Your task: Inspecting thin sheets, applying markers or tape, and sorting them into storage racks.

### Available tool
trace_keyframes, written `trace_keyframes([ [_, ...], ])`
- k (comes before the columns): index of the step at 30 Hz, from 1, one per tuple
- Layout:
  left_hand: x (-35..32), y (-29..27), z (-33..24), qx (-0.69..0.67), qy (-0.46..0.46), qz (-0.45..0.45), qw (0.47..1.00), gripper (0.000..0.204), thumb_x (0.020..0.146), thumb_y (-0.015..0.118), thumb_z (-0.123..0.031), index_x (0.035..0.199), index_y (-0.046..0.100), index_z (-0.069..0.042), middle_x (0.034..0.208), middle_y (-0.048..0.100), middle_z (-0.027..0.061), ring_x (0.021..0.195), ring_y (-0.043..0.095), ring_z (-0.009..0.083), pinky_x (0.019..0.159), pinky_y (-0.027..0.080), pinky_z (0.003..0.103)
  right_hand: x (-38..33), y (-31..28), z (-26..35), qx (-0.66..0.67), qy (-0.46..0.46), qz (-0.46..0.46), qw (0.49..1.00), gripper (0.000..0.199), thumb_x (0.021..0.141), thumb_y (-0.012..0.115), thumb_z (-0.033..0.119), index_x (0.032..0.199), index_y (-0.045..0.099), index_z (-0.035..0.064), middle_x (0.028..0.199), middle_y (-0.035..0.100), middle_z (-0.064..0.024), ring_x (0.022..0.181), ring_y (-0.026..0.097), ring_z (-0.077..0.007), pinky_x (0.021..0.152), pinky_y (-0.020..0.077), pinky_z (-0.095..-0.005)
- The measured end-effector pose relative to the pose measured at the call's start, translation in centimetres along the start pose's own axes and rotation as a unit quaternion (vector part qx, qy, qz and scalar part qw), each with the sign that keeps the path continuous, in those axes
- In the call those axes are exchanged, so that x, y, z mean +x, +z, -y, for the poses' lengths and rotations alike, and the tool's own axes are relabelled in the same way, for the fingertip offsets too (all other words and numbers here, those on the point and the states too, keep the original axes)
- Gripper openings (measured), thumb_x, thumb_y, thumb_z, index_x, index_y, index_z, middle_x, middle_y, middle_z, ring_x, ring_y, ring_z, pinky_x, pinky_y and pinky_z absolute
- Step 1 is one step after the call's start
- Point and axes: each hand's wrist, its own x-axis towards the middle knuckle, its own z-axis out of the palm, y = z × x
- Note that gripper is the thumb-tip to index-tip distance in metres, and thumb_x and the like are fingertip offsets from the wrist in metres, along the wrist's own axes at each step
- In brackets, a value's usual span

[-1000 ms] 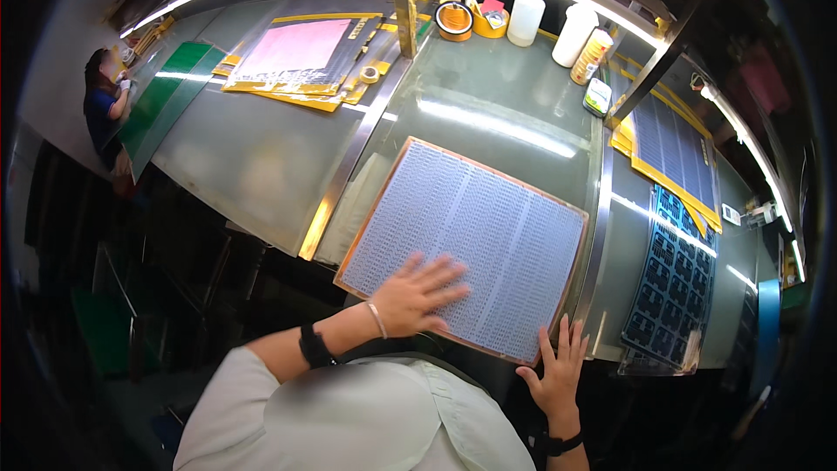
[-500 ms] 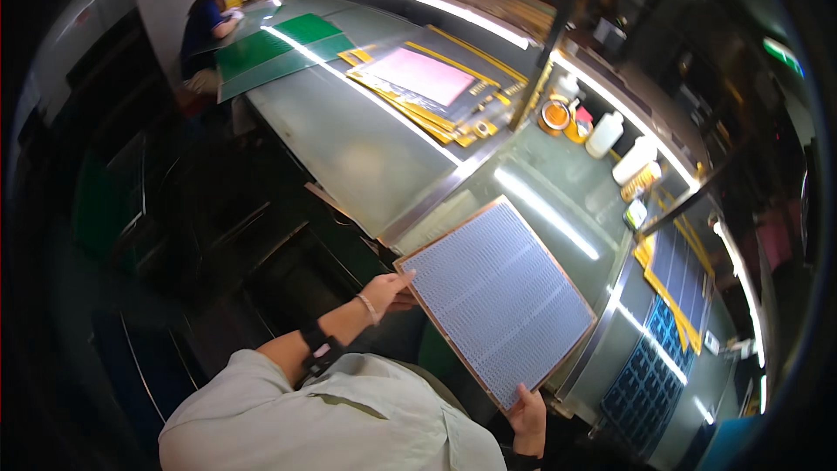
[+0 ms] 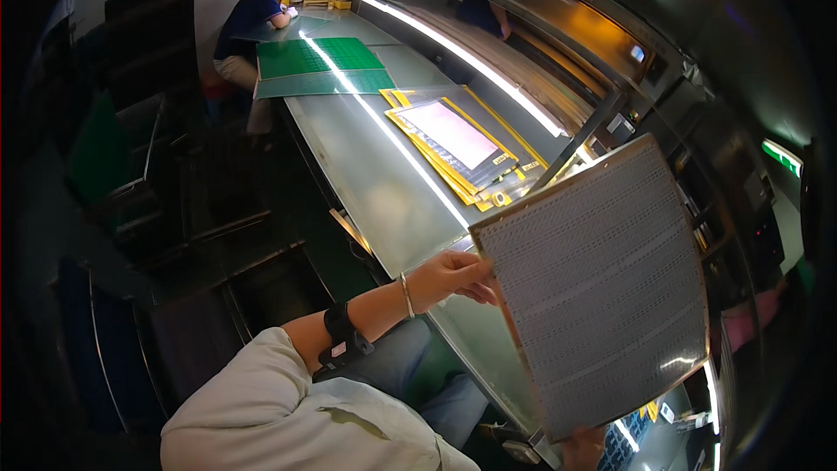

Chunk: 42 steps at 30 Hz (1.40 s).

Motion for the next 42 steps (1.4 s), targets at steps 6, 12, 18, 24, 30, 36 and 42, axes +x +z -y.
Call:
trace_keyframes([
  [6,1.1,-8.4,-0.5,0.552,0.19,-0.152,0.798,0.047,0.092,0.056,-0.044,0.12,0.063,-0.007,0.116,0.065,0.0121,0.117,0.056,0.0282,0.099,0.044,0.042,4.7,4.9,3.5,0.029,-0.08,0.128,0.988,0.05,0.089,0.06,0.007,0.134,0.041,-0.001,0.131,0.05,-0.0178,0.12,0.051,-0.0319,0.103,0.0415,-0.0464],
  [12,2.2,-18.6,6.0,0.761,-0.021,-0.379,0.526,0.066,0.088,0.05,-0.058,0.138,0.049,-0.015,0.149,0.035,0.0109,0.143,0.019,0.0326,0.112,0.012,0.061,17.4,6.3,13.9,0.066,-0.049,0.393,0.916,0.043,0.099,0.05,0.015,0.137,0.04,-0.0019,0.137,0.047,-0.0189,0.123,0.049,-0.0248,0.104,0.044,-0.0333],
  [18,2.0,-18.7,6.6,0.75,0.012,-0.402,0.526,0.06,0.084,0.056,-0.053,0.132,0.056,-0.016,0.149,0.036,0.0107,0.141,0.023,0.0338,0.112,0.006,0.062,41.9,18.7,21.8,0.103,-0.078,0.307,0.943,0.037,0.095,0.043,-0.001,0.131,0.044,-0.0109,0.136,0.048,-0.0226,0.126,0.048,-0.0254,0.112,0.0351,-0.0326],
  [24,2.3,-17.6,6.1,0.737,-0.014,-0.405,0.541,0.061,0.085,0.056,-0.053,0.132,0.055,-0.015,0.149,0.036,0.0108,0.142,0.021,0.0334,0.113,0.008,0.061,65.8,31.1,20.0,-0.025,-0.102,0.421,0.901,0.031,0.093,0.045,0.0,0.12,0.052,-0.0125,0.129,0.053,-0.0227,0.119,0.053,-0.0303,0.105,0.0439,-0.0356],
  [30,2.2,-17.6,5.7,0.731,-0.015,-0.387,0.562,0.063,0.088,0.054,-0.052,0.139,0.046,-0.016,0.152,0.028,0.0113,0.144,0.016,0.0334,0.112,0.012,0.062,71.0,35.7,17.4,-0.425,-0.287,0.265,0.816,0.028,0.093,0.047,0.003,0.116,0.057,-0.0086,0.118,0.058,-0.0187,0.107,0.057,-0.0256,0.096,0.0459,-0.0324],
  [36,0.8,-16.8,4.4,0.731,-0.059,-0.392,0.555,0.064,0.09,0.051,-0.053,0.142,0.042,-0.017,0.155,0.022,0.0104,0.145,0.01,0.0335,0.112,0.011,0.062,55.6,41.3,7.4,-0.5,-0.128,0.43,0.741,0.025,0.092,0.049,0.006,0.111,0.061,-0.0047,0.107,0.063,-0.0146,0.096,0.061,-0.0209,0.087,0.048,-0.0292],
  [42,1.4,-16.1,3.4,0.741,-0.13,-0.36,0.552,0.067,0.092,0.044,-0.056,0.146,0.035,-0.019,0.157,0.013,0.0097,0.146,0.004,0.0339,0.113,0.009,0.062,37.0,37.1,4.3,-0.55,0.164,0.532,0.622,0.027,0.091,0.055,0.013,0.112,0.063,-0.0011,0.101,0.067,-0.0129,0.094,0.063,-0.0216,0.087,0.0474,-0.0311],
])
